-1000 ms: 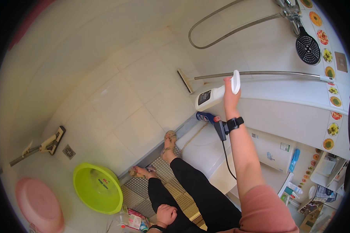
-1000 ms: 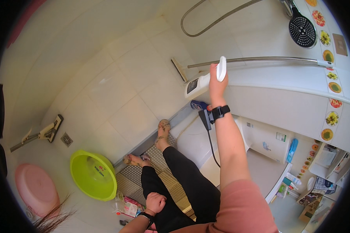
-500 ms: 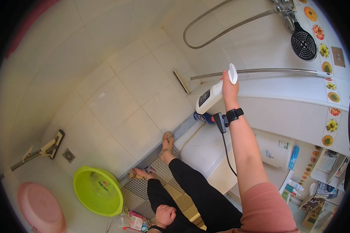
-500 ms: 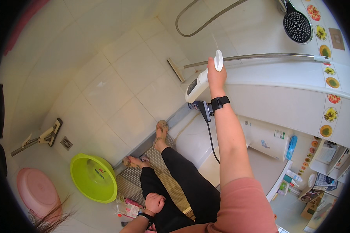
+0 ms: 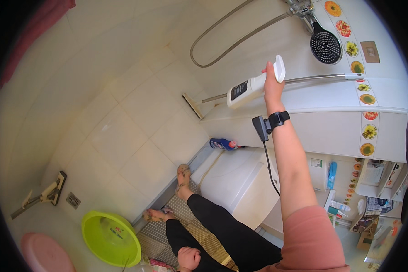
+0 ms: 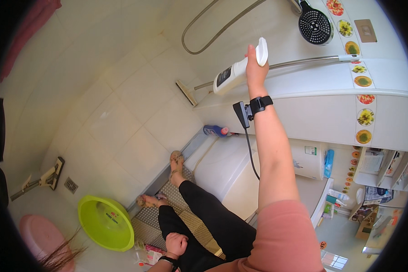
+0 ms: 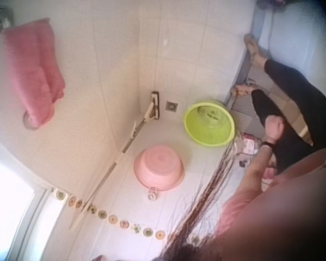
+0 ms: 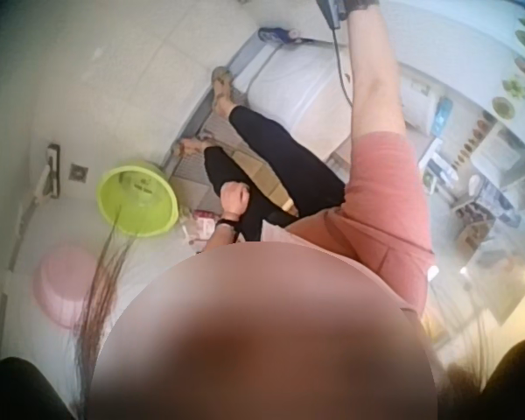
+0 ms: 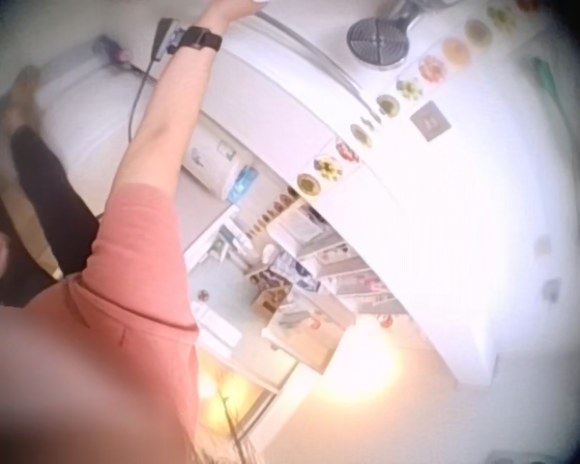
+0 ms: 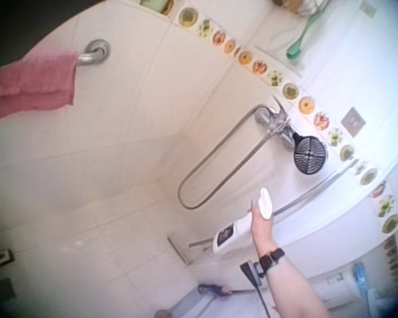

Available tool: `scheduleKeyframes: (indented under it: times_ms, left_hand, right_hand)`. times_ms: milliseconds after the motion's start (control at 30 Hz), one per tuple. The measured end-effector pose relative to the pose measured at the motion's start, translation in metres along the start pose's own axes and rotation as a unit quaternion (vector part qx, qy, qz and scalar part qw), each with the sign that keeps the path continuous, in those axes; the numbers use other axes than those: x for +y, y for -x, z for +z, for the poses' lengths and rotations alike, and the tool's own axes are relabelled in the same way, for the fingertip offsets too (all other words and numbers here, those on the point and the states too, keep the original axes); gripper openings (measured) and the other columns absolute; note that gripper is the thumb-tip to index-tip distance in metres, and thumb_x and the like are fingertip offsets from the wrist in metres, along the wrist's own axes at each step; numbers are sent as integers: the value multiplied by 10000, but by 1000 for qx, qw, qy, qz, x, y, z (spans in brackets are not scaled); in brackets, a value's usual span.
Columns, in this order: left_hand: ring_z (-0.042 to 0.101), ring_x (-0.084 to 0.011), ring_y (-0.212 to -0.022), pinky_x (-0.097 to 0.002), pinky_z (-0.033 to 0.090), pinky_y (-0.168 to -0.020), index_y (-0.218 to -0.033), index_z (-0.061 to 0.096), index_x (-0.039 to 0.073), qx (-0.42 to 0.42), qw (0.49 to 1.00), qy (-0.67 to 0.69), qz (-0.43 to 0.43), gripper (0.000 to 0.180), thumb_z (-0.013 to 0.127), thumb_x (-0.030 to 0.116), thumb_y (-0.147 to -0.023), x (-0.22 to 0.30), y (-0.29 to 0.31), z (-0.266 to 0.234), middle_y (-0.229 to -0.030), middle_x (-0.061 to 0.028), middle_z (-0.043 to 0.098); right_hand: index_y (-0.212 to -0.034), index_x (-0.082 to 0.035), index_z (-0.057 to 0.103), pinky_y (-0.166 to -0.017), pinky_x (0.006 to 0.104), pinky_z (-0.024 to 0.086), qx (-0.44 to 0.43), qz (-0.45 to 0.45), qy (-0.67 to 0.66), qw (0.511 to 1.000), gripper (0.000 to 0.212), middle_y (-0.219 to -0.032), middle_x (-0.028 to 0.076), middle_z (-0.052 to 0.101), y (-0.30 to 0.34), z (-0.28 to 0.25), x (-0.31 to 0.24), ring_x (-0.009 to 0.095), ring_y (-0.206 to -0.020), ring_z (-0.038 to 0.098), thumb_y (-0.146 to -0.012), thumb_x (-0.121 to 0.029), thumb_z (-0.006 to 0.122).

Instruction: The person cleans a bathroom by wiping a towel rack with a pink cloth, scrubbing tiled walls with a sponge, spraying a cleaning solution from a white bottle onto the floor and walls, and using a squeegee to push water toward the drain. A green basin is moved aside during the process.

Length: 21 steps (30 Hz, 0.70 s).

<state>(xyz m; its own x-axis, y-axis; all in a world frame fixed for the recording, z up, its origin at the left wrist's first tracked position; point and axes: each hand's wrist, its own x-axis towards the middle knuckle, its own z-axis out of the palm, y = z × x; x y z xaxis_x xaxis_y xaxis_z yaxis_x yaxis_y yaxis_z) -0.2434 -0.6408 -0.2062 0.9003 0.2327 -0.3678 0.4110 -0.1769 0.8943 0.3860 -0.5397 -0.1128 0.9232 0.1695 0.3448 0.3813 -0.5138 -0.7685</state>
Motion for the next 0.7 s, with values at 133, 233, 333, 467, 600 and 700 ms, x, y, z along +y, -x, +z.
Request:
scheduleKeyframes:
  times_ms: [133,233,333,467,600,700]
  left_hand:
    - [589,-249,-678,-372,442,-736,-651,629,121,-3,1000,-5,-2,115,547,158,-724,-1,1,-1,-646,-54,611]
    - [587,-251,-675,-371,442,-736,-650,631,119,3,1000,-5,-5,118,547,159,-722,-2,2,-2,-642,-56,609]
    - [587,-250,-678,-372,442,-735,-647,633,117,0,1000,-6,-5,121,546,160,-720,-2,2,-3,-643,-59,609]
    - [588,-251,-679,-380,441,-731,-647,634,114,0,1000,-13,-7,126,547,167,-721,-3,5,-4,-652,-63,616]
    - [594,-256,-698,-384,440,-729,-656,639,111,6,1000,-26,-11,137,542,175,-728,-9,9,0,-659,-70,623]
    - [603,-269,-738,-392,444,-741,-676,646,99,-9,999,-31,-32,152,540,191,-736,-10,14,4,-685,-79,631]
  right_hand:
    - [-976,6,602,-755,307,451,13,-22,-7,1000,412,-855,69,647,-18,-1,-3,164,-792,595,-830,-376,655]
    - [-976,4,611,-769,307,453,33,48,18,998,422,-853,70,653,-22,-6,3,172,-809,603,-822,-385,658]
    - [-973,-5,620,-758,309,454,42,20,30,998,418,-833,76,657,-21,-14,7,176,-796,601,-821,-394,647]
    - [-958,4,622,-740,314,455,26,23,39,999,431,-825,89,659,-22,-25,6,185,-785,605,-819,-404,636]
    - [-926,-5,631,-724,325,458,45,43,76,995,428,-813,84,663,-29,-40,0,191,-765,610,-818,-419,629]
    - [-881,-22,641,-712,332,460,17,50,111,992,415,-775,77,661,-30,-47,-7,199,-741,614,-813,-431,626]
